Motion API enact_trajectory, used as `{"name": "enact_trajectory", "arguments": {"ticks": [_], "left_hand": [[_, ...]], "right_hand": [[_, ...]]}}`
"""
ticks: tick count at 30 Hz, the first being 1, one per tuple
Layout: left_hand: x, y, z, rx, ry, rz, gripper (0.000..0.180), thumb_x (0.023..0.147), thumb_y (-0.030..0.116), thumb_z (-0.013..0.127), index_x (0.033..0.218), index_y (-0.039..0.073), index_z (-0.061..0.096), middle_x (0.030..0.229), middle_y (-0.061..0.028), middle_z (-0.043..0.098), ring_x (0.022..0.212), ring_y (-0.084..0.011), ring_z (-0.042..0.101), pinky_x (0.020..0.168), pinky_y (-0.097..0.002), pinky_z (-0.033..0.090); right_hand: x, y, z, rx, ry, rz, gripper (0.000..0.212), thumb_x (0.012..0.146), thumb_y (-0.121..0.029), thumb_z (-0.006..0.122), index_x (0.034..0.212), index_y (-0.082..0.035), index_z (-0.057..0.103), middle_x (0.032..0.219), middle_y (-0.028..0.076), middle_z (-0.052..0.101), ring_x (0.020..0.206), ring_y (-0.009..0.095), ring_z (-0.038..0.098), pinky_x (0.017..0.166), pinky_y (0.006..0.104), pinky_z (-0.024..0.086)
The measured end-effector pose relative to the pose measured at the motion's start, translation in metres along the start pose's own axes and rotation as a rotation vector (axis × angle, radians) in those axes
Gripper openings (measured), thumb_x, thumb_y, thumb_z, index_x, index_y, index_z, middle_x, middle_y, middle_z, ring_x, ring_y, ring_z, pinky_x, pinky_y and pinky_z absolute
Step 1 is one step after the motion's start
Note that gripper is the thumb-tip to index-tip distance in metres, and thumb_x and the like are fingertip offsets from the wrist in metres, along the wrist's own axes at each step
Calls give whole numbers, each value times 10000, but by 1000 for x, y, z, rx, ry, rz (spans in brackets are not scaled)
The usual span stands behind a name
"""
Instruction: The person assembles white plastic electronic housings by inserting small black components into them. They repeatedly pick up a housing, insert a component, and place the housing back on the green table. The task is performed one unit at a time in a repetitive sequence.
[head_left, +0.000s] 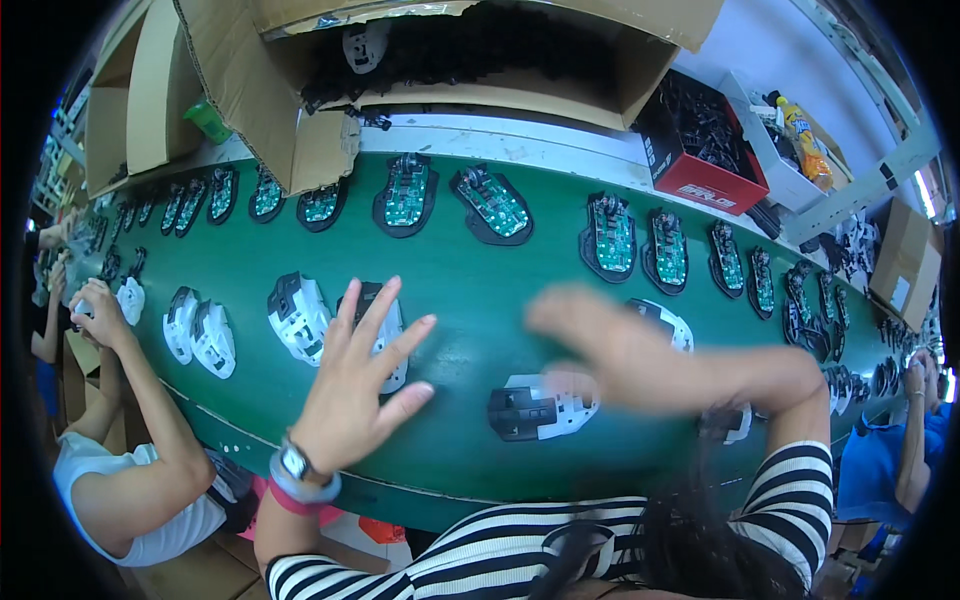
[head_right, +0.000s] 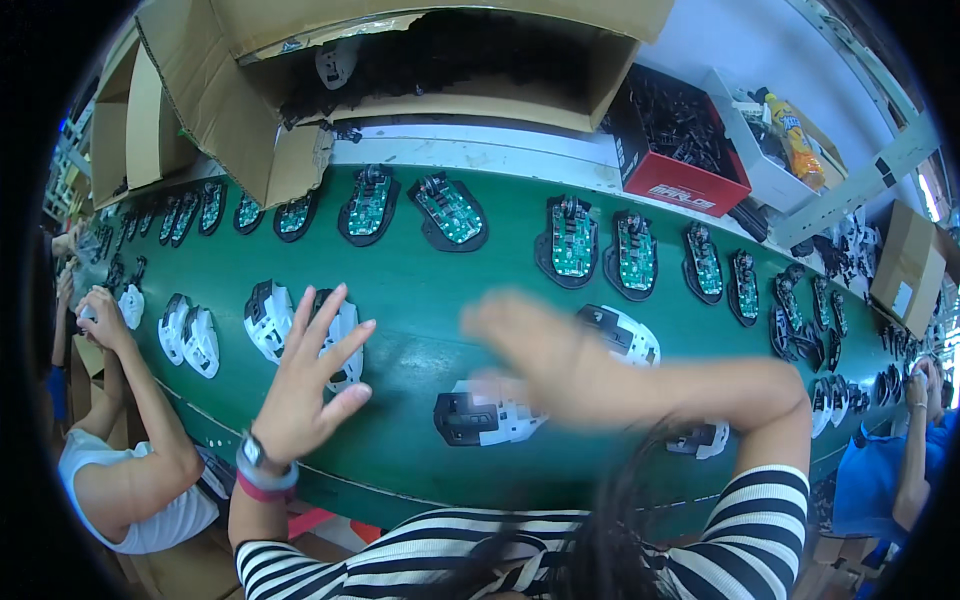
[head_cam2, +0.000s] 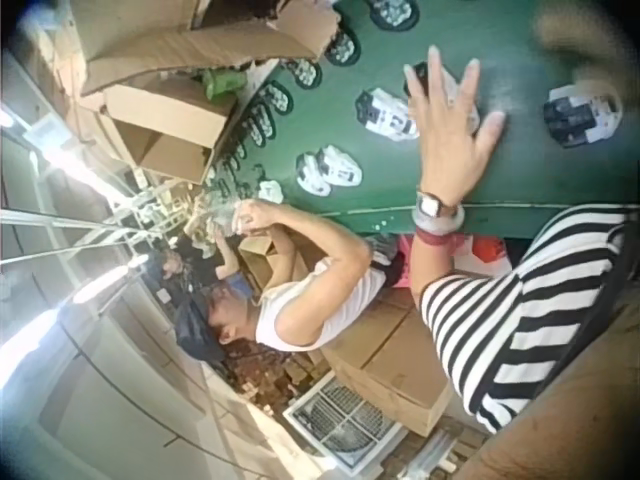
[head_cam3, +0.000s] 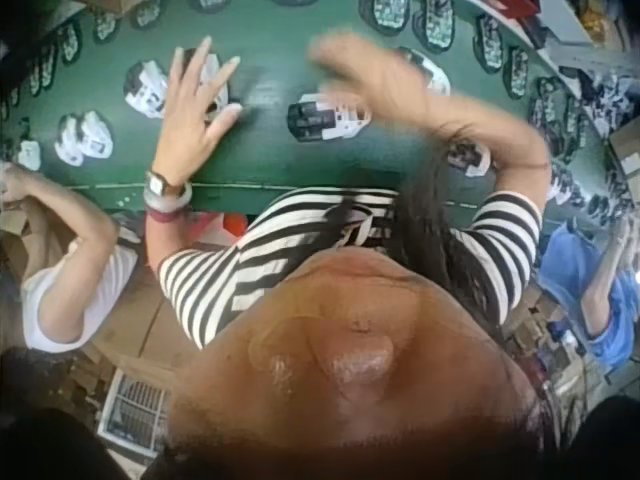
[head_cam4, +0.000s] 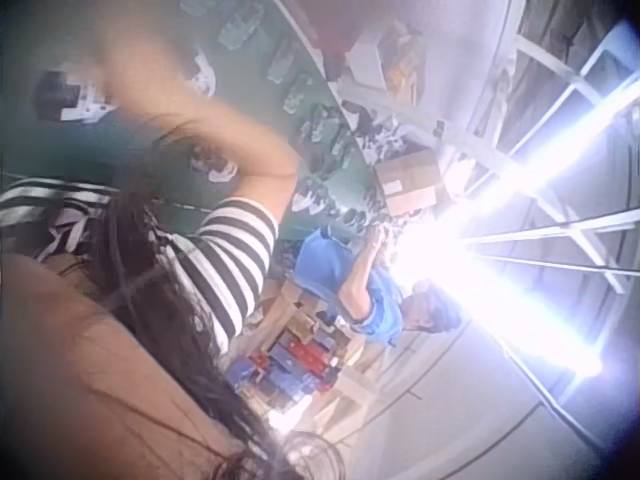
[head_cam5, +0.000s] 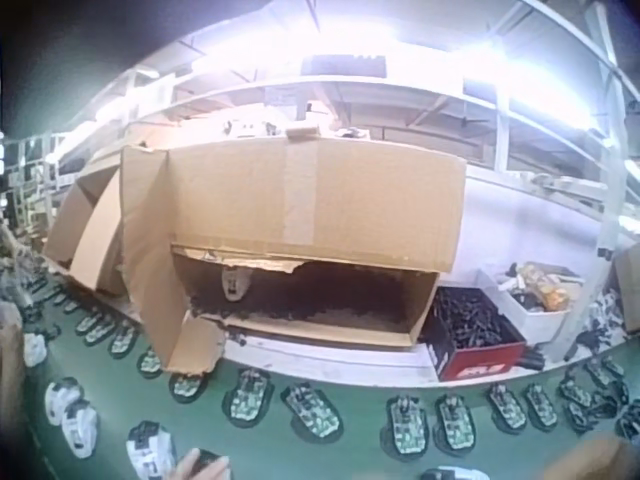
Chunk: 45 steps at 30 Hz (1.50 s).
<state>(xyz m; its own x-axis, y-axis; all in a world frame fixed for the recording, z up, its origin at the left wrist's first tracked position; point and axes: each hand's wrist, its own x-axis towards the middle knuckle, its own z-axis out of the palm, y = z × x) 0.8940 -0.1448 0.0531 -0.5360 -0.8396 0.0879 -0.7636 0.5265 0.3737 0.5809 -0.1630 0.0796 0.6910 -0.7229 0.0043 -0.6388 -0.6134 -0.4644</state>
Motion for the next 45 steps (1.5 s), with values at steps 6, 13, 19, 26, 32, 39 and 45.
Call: {"name": "enact_trajectory", "arguments": {"ticks": [6,13,19,26,32,39,45], "left_hand": [[-4,-26,-16,-274,-246,-35,740,729,210,755,1411,148,474,1552,-163,284,1440,-457,161,1136,-528,259],[-8,-32,-24,34,-209,8,722,654,-169,553,1311,132,551,1438,-136,443,1313,-375,415,1024,-418,437],[-14,-37,-35,256,-120,44,599,647,-31,729,1214,111,594,1387,-62,502,1305,-345,429,1047,-446,408],[-8,-55,-32,-7,-209,-14,651,586,19,804,1193,77,576,1309,-112,555,1233,-338,507,1032,-445,419],[5,-53,-32,-294,89,17,677,672,157,811,1288,71,546,1230,-161,583,1104,-363,560,969,-396,446],[-14,-25,-16,-1747,155,-275,561,998,344,502,1425,-2,390,1304,-113,555,1152,-204,569,953,-311,467],[5,-7,2,-2069,-79,-340,566,1029,391,365,1437,0,342,1269,-209,573,1044,-406,636,902,-465,536]], "right_hand": [[184,212,-75,-375,742,333,262,889,-242,594,1070,-67,668,965,191,686,931,368,659,813,447,516],[248,271,-80,-467,656,669,330,846,-298,623,1084,-72,652,1002,216,685,1005,377,648,854,485,516],[184,204,-82,177,660,520,287,886,-114,592,1161,-43,627,845,144,682,835,204,704,717,344,557],[113,100,-67,625,568,194,272,911,-60,589,1172,-27,521,847,30,631,783,98,658,658,224,488],[97,65,-50,560,428,220,179,878,-124,694,965,1,600,884,-9,633,724,36,522,663,192,417],[62,12,-19,671,302,224,128,856,46,637,976,10,661,947,39,662,895,100,623,803,260,507],[88,-44,-18,239,302,-564,209,720,24,730,921,-24,696,916,94,668,882,261,647,772,323,500]]}}
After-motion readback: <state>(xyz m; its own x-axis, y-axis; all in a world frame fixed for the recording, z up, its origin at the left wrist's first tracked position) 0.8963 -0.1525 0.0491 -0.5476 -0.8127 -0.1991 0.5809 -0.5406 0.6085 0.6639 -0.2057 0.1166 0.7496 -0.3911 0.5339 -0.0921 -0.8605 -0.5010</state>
